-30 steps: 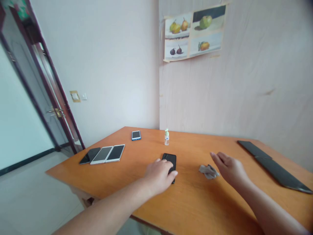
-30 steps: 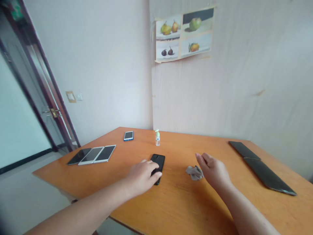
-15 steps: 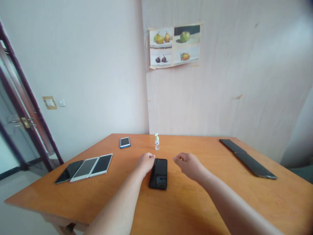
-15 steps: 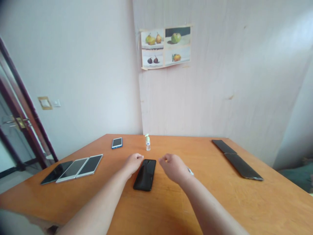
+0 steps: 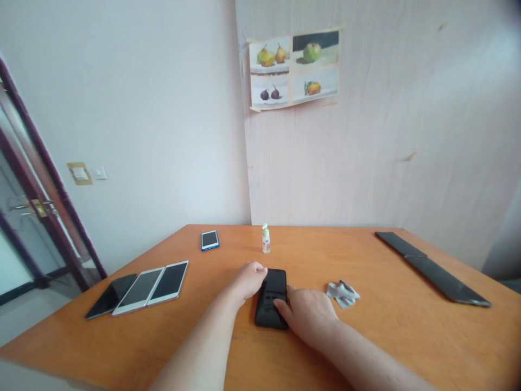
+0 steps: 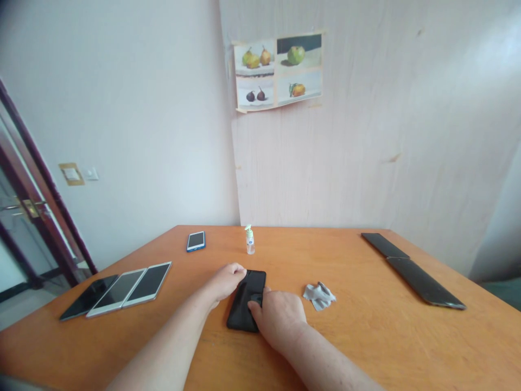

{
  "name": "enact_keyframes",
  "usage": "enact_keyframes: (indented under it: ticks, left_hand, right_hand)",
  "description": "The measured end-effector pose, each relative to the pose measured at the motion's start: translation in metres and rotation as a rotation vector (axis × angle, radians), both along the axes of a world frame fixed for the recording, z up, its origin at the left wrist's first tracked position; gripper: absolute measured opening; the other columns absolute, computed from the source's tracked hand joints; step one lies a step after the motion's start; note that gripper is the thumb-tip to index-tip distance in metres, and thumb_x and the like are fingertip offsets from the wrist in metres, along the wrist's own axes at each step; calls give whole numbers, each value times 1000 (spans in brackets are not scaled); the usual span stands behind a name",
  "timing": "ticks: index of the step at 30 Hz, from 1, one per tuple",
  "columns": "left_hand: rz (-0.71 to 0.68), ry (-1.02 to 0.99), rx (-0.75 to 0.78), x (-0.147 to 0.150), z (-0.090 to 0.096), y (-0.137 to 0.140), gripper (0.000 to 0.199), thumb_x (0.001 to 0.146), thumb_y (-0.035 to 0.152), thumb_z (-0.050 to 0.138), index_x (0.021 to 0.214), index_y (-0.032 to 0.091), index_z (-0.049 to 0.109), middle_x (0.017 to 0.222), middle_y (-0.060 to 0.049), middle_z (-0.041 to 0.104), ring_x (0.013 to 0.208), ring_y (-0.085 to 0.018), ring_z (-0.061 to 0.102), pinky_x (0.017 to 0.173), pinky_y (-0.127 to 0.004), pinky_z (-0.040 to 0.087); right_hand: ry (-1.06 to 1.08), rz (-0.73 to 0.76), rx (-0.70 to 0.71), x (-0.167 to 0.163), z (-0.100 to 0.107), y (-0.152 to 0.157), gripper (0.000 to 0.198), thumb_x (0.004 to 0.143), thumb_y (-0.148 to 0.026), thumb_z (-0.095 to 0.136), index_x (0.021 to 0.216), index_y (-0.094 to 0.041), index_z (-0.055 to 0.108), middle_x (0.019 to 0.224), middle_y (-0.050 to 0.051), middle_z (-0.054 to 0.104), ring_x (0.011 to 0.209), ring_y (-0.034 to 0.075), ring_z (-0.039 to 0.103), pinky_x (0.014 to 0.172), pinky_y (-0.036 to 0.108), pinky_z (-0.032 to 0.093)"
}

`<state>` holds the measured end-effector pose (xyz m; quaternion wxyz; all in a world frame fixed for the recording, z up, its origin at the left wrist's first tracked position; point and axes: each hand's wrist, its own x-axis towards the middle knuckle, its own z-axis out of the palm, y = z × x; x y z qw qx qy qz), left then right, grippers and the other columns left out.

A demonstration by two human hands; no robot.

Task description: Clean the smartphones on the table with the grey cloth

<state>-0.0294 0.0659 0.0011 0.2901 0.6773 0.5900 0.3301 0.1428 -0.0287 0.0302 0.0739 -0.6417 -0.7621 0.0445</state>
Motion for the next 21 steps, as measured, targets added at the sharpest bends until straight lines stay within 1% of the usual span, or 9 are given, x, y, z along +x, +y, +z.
enact_keyframes:
  ticks: [4, 8, 10, 12, 14, 17, 19, 21]
  left_hand:
    - [32, -171, -28, 3, 2, -1, 22, 82, 39, 58, 78, 19, 63, 74, 0, 66, 75, -17, 57, 67, -25, 40]
    - [60, -383, -65, 7, 4, -1, 25, 82, 43, 58, 82, 18, 61, 71, 0, 62, 68, -15, 56, 62, -24, 40]
    - [49, -492, -89, 9, 6, -3, 28, 79, 45, 61, 83, 17, 61, 70, 0, 63, 64, -14, 57, 59, -24, 41]
    - [23, -597, -100, 11, 11, -6, 30, 75, 46, 66, 83, 17, 62, 70, 0, 63, 62, -14, 58, 58, -24, 42]
    - [-7, -696, -97, 12, 18, -11, 32, 73, 46, 67, 85, 17, 62, 71, -1, 64, 62, -13, 59, 59, -24, 45]
    - [-53, -822, -75, 15, 31, -21, 35, 73, 47, 68, 91, 19, 61, 79, -2, 66, 70, -15, 63, 66, -26, 49]
    - [-83, -879, -61, 18, 39, -27, 36, 72, 47, 69, 93, 19, 61, 82, -3, 67, 73, -16, 64, 68, -27, 50]
    - [-124, -934, -53, 20, 45, -34, 35, 72, 46, 71, 92, 18, 62, 83, -4, 67, 75, -17, 64, 70, -28, 50]
  right_hand:
    - [22, -7, 10, 1, -1, -1, 48, 94, -54, 36, 105, -19, 67, 91, 15, 75, 87, 31, 71, 68, 36, 47]
    - [66, 1, 43, 4, -4, -4, 46, 95, -54, 35, 101, -21, 67, 87, 12, 75, 82, 30, 71, 63, 33, 45]
    - [113, 3, 59, 6, -5, -5, 44, 94, -54, 37, 102, -22, 66, 85, 11, 75, 80, 29, 71, 62, 31, 43]
    - [193, -4, 83, 9, -7, -3, 42, 93, -54, 40, 106, -23, 65, 82, 9, 74, 76, 27, 70, 60, 29, 41]
    - [337, -1, 114, 14, -7, 1, 41, 93, -53, 42, 110, -23, 64, 75, 6, 72, 71, 24, 68, 58, 28, 39]
    - [690, 40, 158, 19, -2, 9, 41, 94, -51, 41, 111, -22, 64, 70, 2, 67, 65, 19, 62, 58, 27, 40]
    - [945, 60, 153, 22, 3, 11, 43, 93, -50, 42, 115, -20, 63, 75, 1, 65, 64, 16, 60, 59, 26, 42]
    - [1131, 60, 111, 25, 9, 11, 45, 92, -51, 44, 117, -19, 61, 74, 0, 64, 61, 15, 57, 57, 25, 42]
